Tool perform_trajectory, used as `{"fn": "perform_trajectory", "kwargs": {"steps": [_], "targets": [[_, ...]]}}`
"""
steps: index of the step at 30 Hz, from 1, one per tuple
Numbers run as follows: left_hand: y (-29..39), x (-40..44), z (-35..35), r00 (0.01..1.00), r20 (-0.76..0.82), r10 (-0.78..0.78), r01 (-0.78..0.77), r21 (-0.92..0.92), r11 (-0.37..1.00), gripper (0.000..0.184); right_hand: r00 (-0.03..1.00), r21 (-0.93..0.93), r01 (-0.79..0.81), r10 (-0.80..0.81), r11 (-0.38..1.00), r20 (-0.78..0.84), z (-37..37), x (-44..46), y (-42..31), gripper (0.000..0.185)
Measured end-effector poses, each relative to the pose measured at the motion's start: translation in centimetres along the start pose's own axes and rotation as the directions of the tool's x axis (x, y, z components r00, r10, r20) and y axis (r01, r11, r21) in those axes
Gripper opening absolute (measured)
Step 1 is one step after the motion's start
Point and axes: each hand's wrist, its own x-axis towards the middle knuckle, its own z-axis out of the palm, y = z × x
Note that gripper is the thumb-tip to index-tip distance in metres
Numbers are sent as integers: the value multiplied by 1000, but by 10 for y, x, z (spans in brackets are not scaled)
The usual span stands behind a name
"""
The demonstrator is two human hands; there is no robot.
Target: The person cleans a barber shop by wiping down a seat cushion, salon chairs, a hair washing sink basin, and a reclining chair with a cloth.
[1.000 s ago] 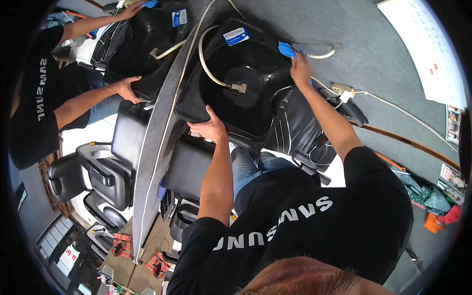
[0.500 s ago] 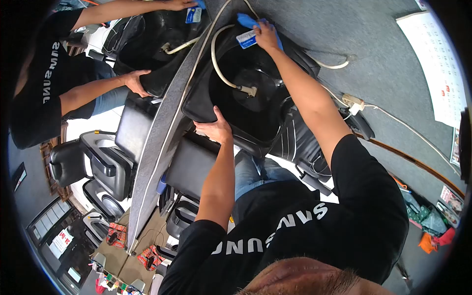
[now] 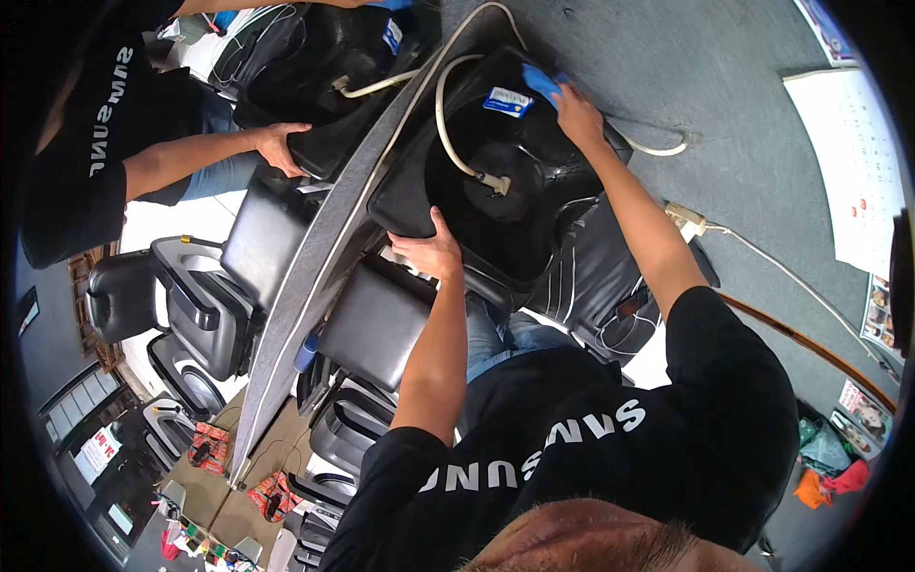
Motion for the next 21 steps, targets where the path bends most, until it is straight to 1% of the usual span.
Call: {"fn": "perform_trajectory", "kwargs": {"steps": [2,3,5,6,7,8,9,10,12,13,16,18,19,21], "targets": [[-1,1,1,1000,21,-18,18,-15,1000,110,994,32,-50,53,998,-96,16,-11,13,40],[-1,0,3,1000,11,-12,12,-22,1000,110,980,29,-65,69,997,-185,27,-6,10,41],[-4,1,6,1000,-13,11,-12,-28,1000,110,928,37,-105,111,994,-356,54,14,-21,41],[-3,3,9,1000,-24,18,-19,-48,999,110,913,155,-142,190,978,-361,65,28,-41,40],[-4,3,10,999,-33,24,-26,-63,998,110,927,290,-102,196,952,-319,75,44,-60,40],[-7,2,9,999,-37,31,-34,-74,997,110,945,255,-2,85,967,-315,86,59,-76,40],[-6,2,7,999,-34,21,-23,-61,998,110,947,211,16,52,977,-316,91,65,-94,41],[-4,0,3,1000,-27,12,-13,-46,999,110,953,248,-10,84,969,-291,91,64,-109,40],[5,1,4,1000,-11,7,-8,-47,999,110,943,208,143,-70,968,-324,95,44,-109,39],[4,1,3,1000,-3,4,-4,-52,999,110,922,173,305,-245,937,-299,87,31,-99,38],[0,1,3,1000,-1,-4,4,-50,999,109,934,-50,334,-338,941,-112,42,22,-56,38],[-2,1,4,1000,-3,-7,7,-51,999,109,980,-56,65,-75,996,-185,19,42,-47,38],[-2,2,6,1000,-1,-7,7,-56,998,109,940,-113,176,-201,978,-275,43,61,-24,39],[-2,2,7,1000,-3,-7,7,-59,998,109,961,-9,23,-25,1000,-277,65,60,-51,40]]}}
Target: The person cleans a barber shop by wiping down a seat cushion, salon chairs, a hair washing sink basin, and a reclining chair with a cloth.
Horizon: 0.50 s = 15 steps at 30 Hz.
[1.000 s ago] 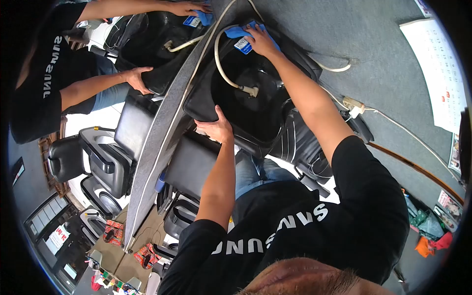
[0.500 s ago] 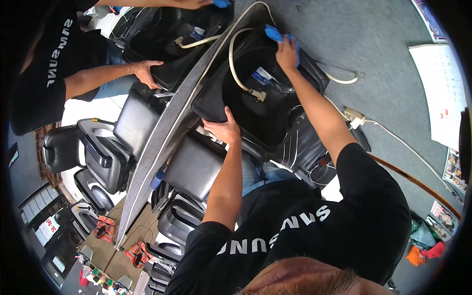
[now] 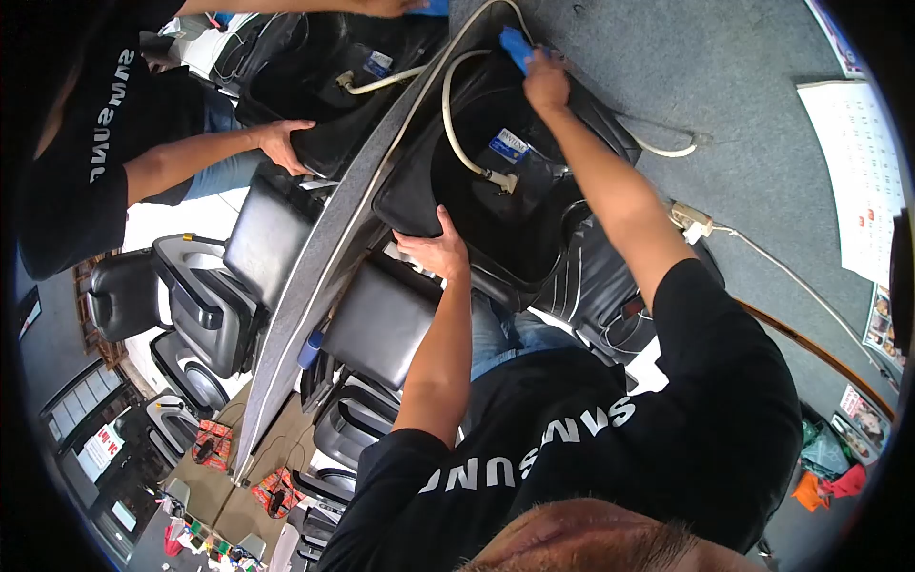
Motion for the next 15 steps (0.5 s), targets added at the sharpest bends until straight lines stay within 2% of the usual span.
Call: {"fn": "perform_trajectory", "kwargs": {"steps": [1,3,5,7,9,10,11,13,14,15], "targets": [[1,0,0,1000,-5,1,-1,2,1000,110,996,29,-87,87,996,4,11,-2,-22,40],[1,-1,-1,1000,-19,11,-11,1,1000,110,993,137,42,-26,990,-117,18,-32,-72,41],[0,0,-1,999,-36,33,-33,-7,999,111,996,347,90,-79,933,-47,3,-68,-107,42],[-9,0,5,997,-49,65,-64,14,998,111,975,489,215,-218,846,-52,2,-105,-116,31],[-4,2,8,996,-52,69,-69,13,998,111,939,484,26,-186,875,287,-18,-101,-102,26],[2,1,3,998,-43,55,-55,11,998,111,876,459,-71,-166,885,454,-28,-101,-93,25],[2,-1,-3,999,-31,40,-40,15,999,111,900,458,-187,-36,869,434,-31,-91,-82,26],[-1,0,2,997,-38,67,-67,14,998,111,966,405,-233,164,884,199,-45,-53,-60,23],[-2,-1,1,997,-32,64,-64,15,998,111,977,398,-214,205,892,66,-44,-31,-46,22],[-2,-1,0,998,-28,61,-61,16,998,111,977,313,-177,206,933,-62,-43,-7,-36,22]]}}
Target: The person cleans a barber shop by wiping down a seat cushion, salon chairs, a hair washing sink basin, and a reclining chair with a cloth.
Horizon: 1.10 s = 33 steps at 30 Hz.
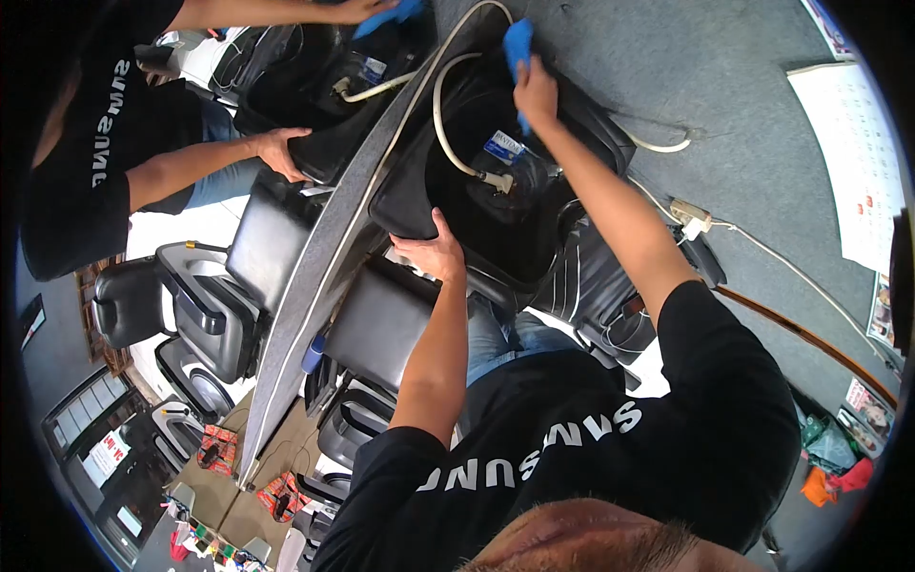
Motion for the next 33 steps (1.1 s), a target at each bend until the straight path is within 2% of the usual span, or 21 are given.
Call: {"fn": "perform_trajectory", "kwargs": {"steps": [1,2,3,4,6,7,8,10,12,13,14,16,17,18,20,24,26,28,30,32,33], "targets": [[1,0,0,1000,0,-8,8,1,1000,111,999,-8,-10,10,1000,-34,2,18,2,23],[1,0,1,1000,1,-14,14,3,1000,111,963,-67,169,-179,983,-200,12,33,6,26],[1,0,0,1000,3,-21,21,5,1000,112,995,-111,86,-79,990,66,20,30,11,29],[1,0,1,1000,10,-20,20,-2,1000,112,947,-173,21,36,985,320,20,27,0,32],[0,0,0,999,24,-24,25,-20,1000,112,942,-206,334,-330,920,58,61,-18,10,38],[2,2,0,1000,18,-20,20,-15,1000,112,964,-59,243,-234,968,128,60,-37,-7,39],[4,2,-1,1000,14,-20,20,-9,1000,112,960,-1,241,-238,971,149,60,-56,-17,39],[1,0,0,1000,-5,2,-2,-23,1000,112,941,194,79,-138,978,309,47,-85,-34,37],[-8,1,5,997,-44,60,-62,-67,996,112,837,147,-146,43,978,545,26,-91,-54,36],[1,-1,-3,998,-35,52,-54,-75,996,103,865,146,-201,105,969,490,13,-100,-72,40],[-3,0,-2,998,-40,51,-54,-78,995,99,912,157,-172,98,972,397,12,-110,-84,34],[-8,2,5,998,-46,50,-53,-85,995,90,948,287,143,-214,947,234,27,-127,-97,30],[-5,-1,2,992,-82,99,-103,-51,993,76,922,287,346,-381,893,74,37,-135,-109,33],[-7,0,4,993,-72,88,-93,-71,993,73,869,312,375,-449,873,211,40,-145,-116,37],[-12,3,8,997,-58,59,-66,-116,991,69,743,316,499,-587,807,323,63,-177,-115,39],[-35,5,24,995,-57,87,-101,-316,944,64,584,464,500,-680,731,443,33,-221,-94,41],[-36,-1,11,981,163,101,34,-667,744,64,618,549,297,-596,781,512,13,-248,-70,41],[-54,6,33,994,-5,105,-87,-597,798,62,639,521,-83,-356,849,682,-42,-262,-73,40],[-38,5,15,991,-45,125,-131,-492,861,57,459,82,-282,59,956,887,-90,-274,-67,41],[-39,5,16,986,-74,151,-168,-429,888,55,550,263,-156,-138,952,824,-122,-309,-27,36],[-40,5,10,981,-34,189,-183,-459,869,57,583,281,28,-244,959,775,-143,-319,-17,36]]}}
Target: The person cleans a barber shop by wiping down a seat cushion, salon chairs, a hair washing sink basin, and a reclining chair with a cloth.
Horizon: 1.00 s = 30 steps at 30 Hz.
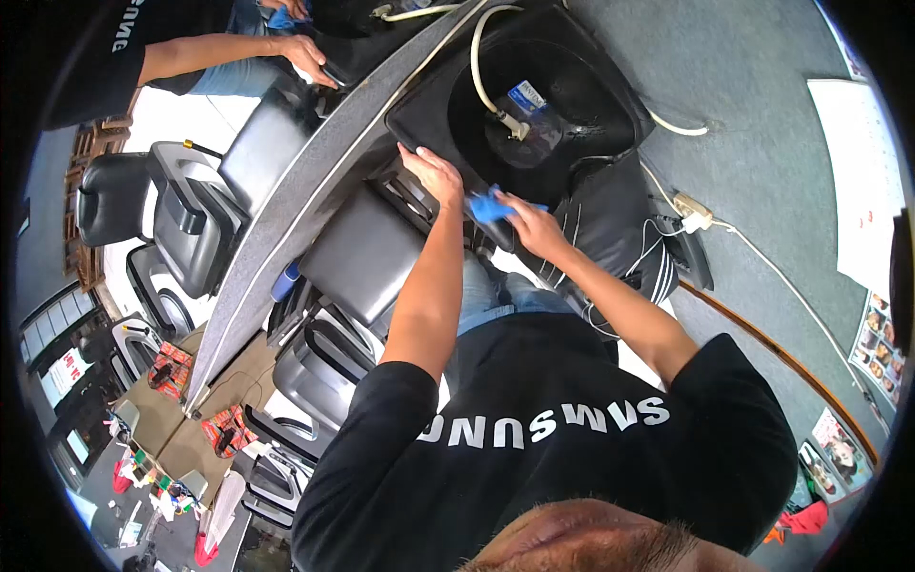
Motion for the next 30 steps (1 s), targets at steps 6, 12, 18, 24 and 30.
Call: {"fn": "perform_trajectory", "kwargs": {"steps": [6,12,18,24,30], "targets": [[-6,27,-44,849,454,-269,400,-220,890,70,944,-328,207,-276,922,-178,33,8,-20,44],[-46,23,-105,485,682,-547,817,-131,562,87,798,-404,399,-529,823,-289,69,197,-60,35],[-119,-86,-162,525,530,-665,840,-202,503,80,777,-419,576,-629,702,14,53,150,-40,36],[-148,-171,-241,582,483,-655,776,-89,624,64,819,-365,569,-472,737,326,8,-20,-2,39],[-95,-168,-242,724,629,-282,402,-53,914,64,943,-128,300,-274,945,189,3,-51,-36,27]]}}
